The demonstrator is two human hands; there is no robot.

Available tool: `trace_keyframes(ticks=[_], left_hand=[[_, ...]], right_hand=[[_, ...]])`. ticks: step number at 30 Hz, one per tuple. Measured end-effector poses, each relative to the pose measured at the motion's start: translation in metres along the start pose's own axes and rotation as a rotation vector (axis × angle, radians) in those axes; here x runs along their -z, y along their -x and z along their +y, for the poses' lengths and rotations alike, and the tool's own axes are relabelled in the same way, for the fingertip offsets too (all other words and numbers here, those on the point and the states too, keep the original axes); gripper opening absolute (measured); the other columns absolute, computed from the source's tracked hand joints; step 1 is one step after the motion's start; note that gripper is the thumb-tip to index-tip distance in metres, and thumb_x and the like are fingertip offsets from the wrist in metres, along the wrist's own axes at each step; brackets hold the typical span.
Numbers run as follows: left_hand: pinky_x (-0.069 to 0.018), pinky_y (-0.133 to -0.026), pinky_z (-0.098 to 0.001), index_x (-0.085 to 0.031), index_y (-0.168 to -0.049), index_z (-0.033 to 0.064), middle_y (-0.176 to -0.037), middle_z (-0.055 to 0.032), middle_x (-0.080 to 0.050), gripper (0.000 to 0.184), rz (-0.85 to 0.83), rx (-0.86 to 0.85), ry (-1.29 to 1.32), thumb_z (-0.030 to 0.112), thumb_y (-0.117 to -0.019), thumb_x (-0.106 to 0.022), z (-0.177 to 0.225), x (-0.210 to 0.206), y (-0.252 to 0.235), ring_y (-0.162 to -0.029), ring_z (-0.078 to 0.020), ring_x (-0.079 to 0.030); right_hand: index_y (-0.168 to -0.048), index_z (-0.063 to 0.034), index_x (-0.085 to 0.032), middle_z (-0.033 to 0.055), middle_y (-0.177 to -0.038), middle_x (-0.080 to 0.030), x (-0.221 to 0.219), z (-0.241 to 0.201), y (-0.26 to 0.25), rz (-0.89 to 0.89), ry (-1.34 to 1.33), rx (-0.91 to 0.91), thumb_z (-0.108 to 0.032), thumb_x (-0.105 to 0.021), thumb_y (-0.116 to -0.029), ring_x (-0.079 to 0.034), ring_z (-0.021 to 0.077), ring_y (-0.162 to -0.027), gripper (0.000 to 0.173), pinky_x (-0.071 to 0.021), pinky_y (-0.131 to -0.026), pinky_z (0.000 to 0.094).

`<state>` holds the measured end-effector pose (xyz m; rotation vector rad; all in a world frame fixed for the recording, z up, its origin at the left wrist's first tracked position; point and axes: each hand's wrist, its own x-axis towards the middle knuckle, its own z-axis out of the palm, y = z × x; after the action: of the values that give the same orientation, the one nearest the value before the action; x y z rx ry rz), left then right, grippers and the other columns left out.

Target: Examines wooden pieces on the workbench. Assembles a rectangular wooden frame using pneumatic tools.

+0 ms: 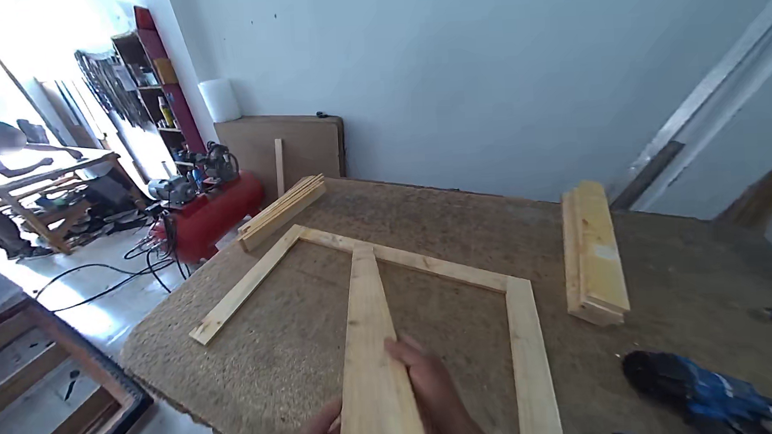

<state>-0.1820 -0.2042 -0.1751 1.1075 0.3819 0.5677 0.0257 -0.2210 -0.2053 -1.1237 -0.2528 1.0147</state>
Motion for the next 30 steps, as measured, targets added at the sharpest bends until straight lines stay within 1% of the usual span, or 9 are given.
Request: trace_keyframes(ticks=[4,7,10,20,22,23,25,27,30], left_hand=[[-0.0565,-0.102,-0.0506,-0.033,-0.158,0.0066,-0.146,-0.0175,-0.058,0.087,-0.172,-0.089,0.237,0.053,-0.0932,-0.068,0.008,-0.026,-0.010,-0.125,-0.0344,-0.065],[-0.0598,-0.096,-0.0504,-0.033,-0.155,-0.0013,-0.145,-0.0217,-0.057,0.100,-0.199,-0.136,0.242,0.064,-0.0877,-0.068,0.010,-0.040,-0.024,-0.124,-0.0369,-0.065],[-0.0598,-0.095,-0.0526,-0.037,-0.150,-0.0032,-0.143,-0.0240,-0.058,0.099,-0.236,-0.172,0.238,0.067,-0.0871,-0.066,0.006,-0.046,-0.029,-0.124,-0.0392,-0.064],[-0.0620,-0.089,-0.0548,-0.048,-0.137,0.0063,-0.134,-0.0211,-0.063,0.076,-0.215,-0.176,0.242,0.059,-0.0878,-0.072,-0.007,-0.050,-0.028,-0.119,-0.0404,-0.067],[-0.0637,-0.086,-0.0535,-0.044,-0.135,0.0036,-0.130,-0.0208,-0.065,0.078,-0.136,-0.130,0.190,0.060,-0.0890,-0.070,-0.005,-0.050,-0.028,-0.113,-0.0391,-0.070],[-0.0648,-0.084,-0.0521,-0.040,-0.137,0.0008,-0.128,-0.0214,-0.066,0.077,-0.090,-0.096,0.160,0.058,-0.0926,-0.067,-0.004,-0.049,-0.029,-0.109,-0.0382,-0.071],[-0.0659,-0.081,-0.0485,-0.036,-0.139,-0.0043,-0.121,-0.0231,-0.068,0.059,-0.026,-0.026,0.166,0.040,-0.1049,-0.054,-0.003,-0.046,-0.036,-0.102,-0.0361,-0.074],[-0.0666,-0.078,-0.0455,-0.040,-0.135,-0.0053,-0.115,-0.0245,-0.070,0.040,-0.019,0.025,0.242,0.026,-0.1092,-0.042,-0.004,-0.040,-0.044,-0.096,-0.0345,-0.076],[-0.0672,-0.075,-0.0421,-0.050,-0.128,-0.0045,-0.110,-0.0266,-0.071,0.034,-0.115,0.027,0.388,0.023,-0.1078,-0.050,-0.002,-0.032,-0.052,-0.091,-0.0338,-0.077]], right_hand=[[-0.114,0.0017,-0.060,0.0115,-0.089,-0.072,0.011,-0.032,0.023,-0.079,-0.119,0.077,-0.025,-0.027,-0.1131,-0.073,0.0173,-0.082,0.042,-0.0634,-0.074,0.0350],[-0.121,-0.0070,-0.063,0.0114,-0.102,-0.073,0.030,-0.026,0.026,-0.203,-0.241,0.097,-0.043,-0.032,-0.1099,-0.073,0.0200,-0.096,0.049,-0.0616,-0.086,0.0412],[-0.120,-0.0097,-0.065,0.0110,-0.105,-0.073,0.037,-0.029,0.031,-0.213,-0.350,0.081,-0.052,-0.039,-0.1074,-0.073,0.0196,-0.097,0.051,-0.0618,-0.085,0.0394],[-0.114,-0.0102,-0.069,0.0114,-0.101,-0.075,0.046,-0.030,0.034,-0.248,-0.542,0.049,-0.052,-0.055,-0.1013,-0.075,0.0199,-0.093,0.046,-0.0634,-0.082,0.0384],[-0.111,-0.0102,-0.068,0.0102,-0.098,-0.074,0.041,-0.029,0.037,-0.175,-0.453,0.066,-0.047,-0.047,-0.1053,-0.074,0.0186,-0.091,0.043,-0.0630,-0.081,0.0382],[-0.110,-0.0103,-0.068,0.0094,-0.097,-0.074,0.038,-0.028,0.039,-0.156,-0.392,0.080,-0.046,-0.040,-0.1073,-0.073,0.0180,-0.091,0.045,-0.0623,-0.081,0.0385],[-0.109,-0.0112,-0.067,0.0075,-0.096,-0.073,0.032,-0.026,0.041,-0.158,-0.305,0.103,-0.048,-0.027,-0.1100,-0.072,0.0167,-0.091,0.054,-0.0613,-0.083,0.0384],[-0.109,-0.0120,-0.067,0.0063,-0.095,-0.073,0.027,-0.025,0.041,-0.155,-0.270,0.105,-0.049,-0.021,-0.1098,-0.072,0.0162,-0.090,0.059,-0.0612,-0.082,0.0382],[-0.110,-0.0100,-0.067,0.0075,-0.096,-0.072,0.021,-0.029,0.040,-0.102,-0.284,0.090,-0.051,-0.022,-0.1103,-0.071,0.0171,-0.092,0.060,-0.0600,-0.082,0.0385]])
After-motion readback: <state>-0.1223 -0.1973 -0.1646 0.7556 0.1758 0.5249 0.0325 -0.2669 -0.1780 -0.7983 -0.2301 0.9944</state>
